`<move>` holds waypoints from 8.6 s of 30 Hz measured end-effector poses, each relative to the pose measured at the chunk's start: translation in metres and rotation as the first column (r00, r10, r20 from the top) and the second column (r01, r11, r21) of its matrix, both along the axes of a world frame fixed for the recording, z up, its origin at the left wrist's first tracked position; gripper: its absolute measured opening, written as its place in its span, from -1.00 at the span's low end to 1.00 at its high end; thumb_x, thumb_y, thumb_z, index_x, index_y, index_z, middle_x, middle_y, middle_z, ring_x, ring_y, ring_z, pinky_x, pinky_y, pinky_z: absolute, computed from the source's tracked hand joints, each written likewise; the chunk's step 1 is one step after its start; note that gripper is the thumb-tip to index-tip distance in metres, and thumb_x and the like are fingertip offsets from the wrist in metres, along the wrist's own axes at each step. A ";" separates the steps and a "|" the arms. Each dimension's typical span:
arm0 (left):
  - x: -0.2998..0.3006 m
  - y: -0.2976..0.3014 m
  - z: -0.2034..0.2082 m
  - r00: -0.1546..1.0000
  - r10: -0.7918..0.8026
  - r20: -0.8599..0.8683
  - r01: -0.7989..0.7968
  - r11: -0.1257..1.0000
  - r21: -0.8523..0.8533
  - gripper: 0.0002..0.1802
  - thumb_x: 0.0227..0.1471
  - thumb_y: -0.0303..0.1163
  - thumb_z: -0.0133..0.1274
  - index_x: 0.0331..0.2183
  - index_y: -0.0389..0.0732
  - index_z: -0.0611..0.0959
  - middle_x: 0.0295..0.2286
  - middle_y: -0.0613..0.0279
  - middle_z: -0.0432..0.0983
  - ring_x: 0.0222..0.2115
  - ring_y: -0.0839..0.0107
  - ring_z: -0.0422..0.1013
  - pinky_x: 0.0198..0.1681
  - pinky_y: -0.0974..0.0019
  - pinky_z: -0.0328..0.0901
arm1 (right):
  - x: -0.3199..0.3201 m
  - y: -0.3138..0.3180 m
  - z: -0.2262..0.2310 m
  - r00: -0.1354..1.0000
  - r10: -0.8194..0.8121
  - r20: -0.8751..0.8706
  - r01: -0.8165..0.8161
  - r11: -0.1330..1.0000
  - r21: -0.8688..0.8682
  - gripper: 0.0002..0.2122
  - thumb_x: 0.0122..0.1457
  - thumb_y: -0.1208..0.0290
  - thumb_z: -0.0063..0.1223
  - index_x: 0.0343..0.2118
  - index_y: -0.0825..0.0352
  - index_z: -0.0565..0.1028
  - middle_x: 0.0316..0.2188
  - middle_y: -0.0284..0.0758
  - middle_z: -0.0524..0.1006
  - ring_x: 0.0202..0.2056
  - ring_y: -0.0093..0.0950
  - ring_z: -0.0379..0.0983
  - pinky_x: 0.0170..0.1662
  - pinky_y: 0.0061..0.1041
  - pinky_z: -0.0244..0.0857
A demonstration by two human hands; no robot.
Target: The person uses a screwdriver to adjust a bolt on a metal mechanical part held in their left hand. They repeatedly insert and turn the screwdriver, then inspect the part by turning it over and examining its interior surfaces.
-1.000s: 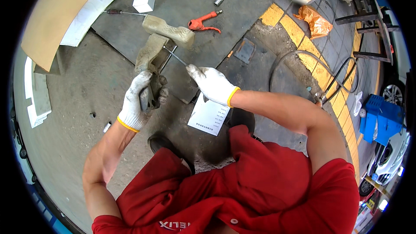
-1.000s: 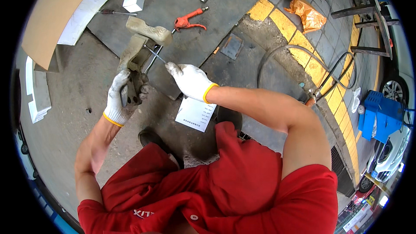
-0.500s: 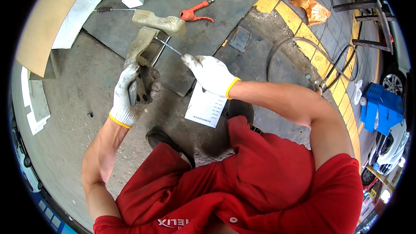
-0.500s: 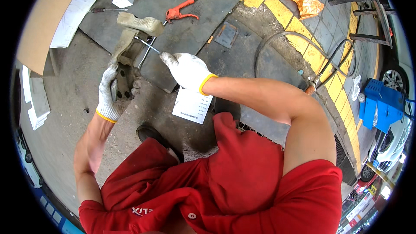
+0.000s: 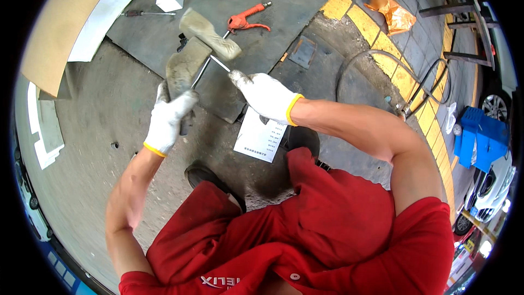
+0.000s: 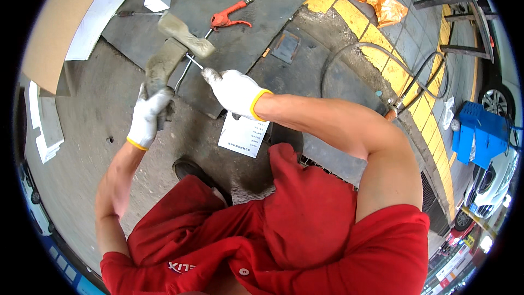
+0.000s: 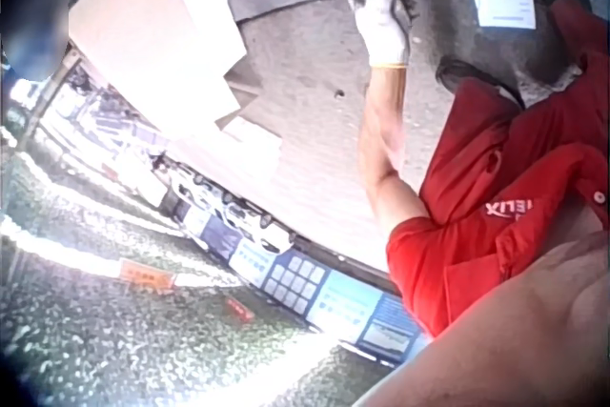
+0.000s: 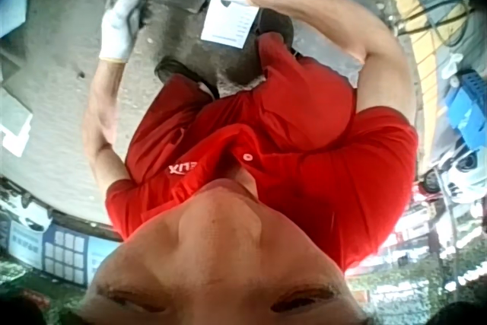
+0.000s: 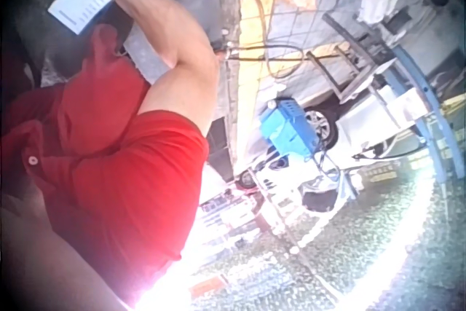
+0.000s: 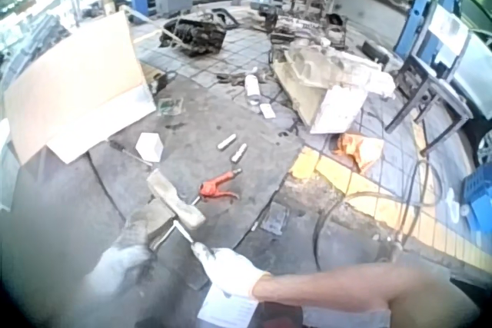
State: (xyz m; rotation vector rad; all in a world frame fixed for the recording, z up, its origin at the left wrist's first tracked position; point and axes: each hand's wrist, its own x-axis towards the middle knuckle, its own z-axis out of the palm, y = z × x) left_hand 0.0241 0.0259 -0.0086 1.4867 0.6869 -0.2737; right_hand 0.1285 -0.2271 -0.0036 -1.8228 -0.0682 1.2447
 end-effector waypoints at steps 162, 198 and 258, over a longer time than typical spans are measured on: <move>-0.002 -0.014 0.004 0.997 0.042 -0.062 -0.050 0.989 -0.140 -0.59 0.30 -0.06 0.20 0.00 -0.15 0.64 -0.24 0.23 0.62 -0.34 0.41 0.53 -0.26 0.22 0.46 | 0.013 -0.003 -0.031 0.950 0.222 0.221 -0.203 0.974 -0.103 -0.31 0.51 -0.22 -0.22 -0.36 0.48 0.50 -0.73 -0.27 0.34 -0.72 -0.37 0.36 -0.52 -0.24 0.28; 0.001 -0.011 0.002 0.991 0.132 -0.009 -0.122 0.894 -0.431 -0.60 0.30 -0.04 0.14 0.00 -0.11 0.61 -0.27 0.14 0.63 -0.39 0.32 0.56 -0.31 0.23 0.48 | -0.004 -0.001 -0.033 0.990 0.022 0.136 -0.015 0.999 -0.048 -0.29 0.46 -0.28 -0.17 -0.30 0.48 0.54 -0.61 -0.21 0.45 -0.62 -0.34 0.48 -0.39 -0.24 0.39; -0.021 0.015 -0.079 0.904 -0.344 -0.254 0.415 0.564 0.714 -0.07 0.12 0.09 0.40 0.35 -0.12 0.42 -0.25 -0.12 0.74 -0.17 0.10 0.69 -0.06 0.06 0.53 | -0.009 -0.043 -0.044 0.873 0.464 0.148 -0.435 0.880 -0.193 -0.30 0.47 -0.28 -0.26 -0.20 0.36 0.68 -0.23 0.01 0.69 -0.08 0.01 0.62 0.09 -0.15 0.41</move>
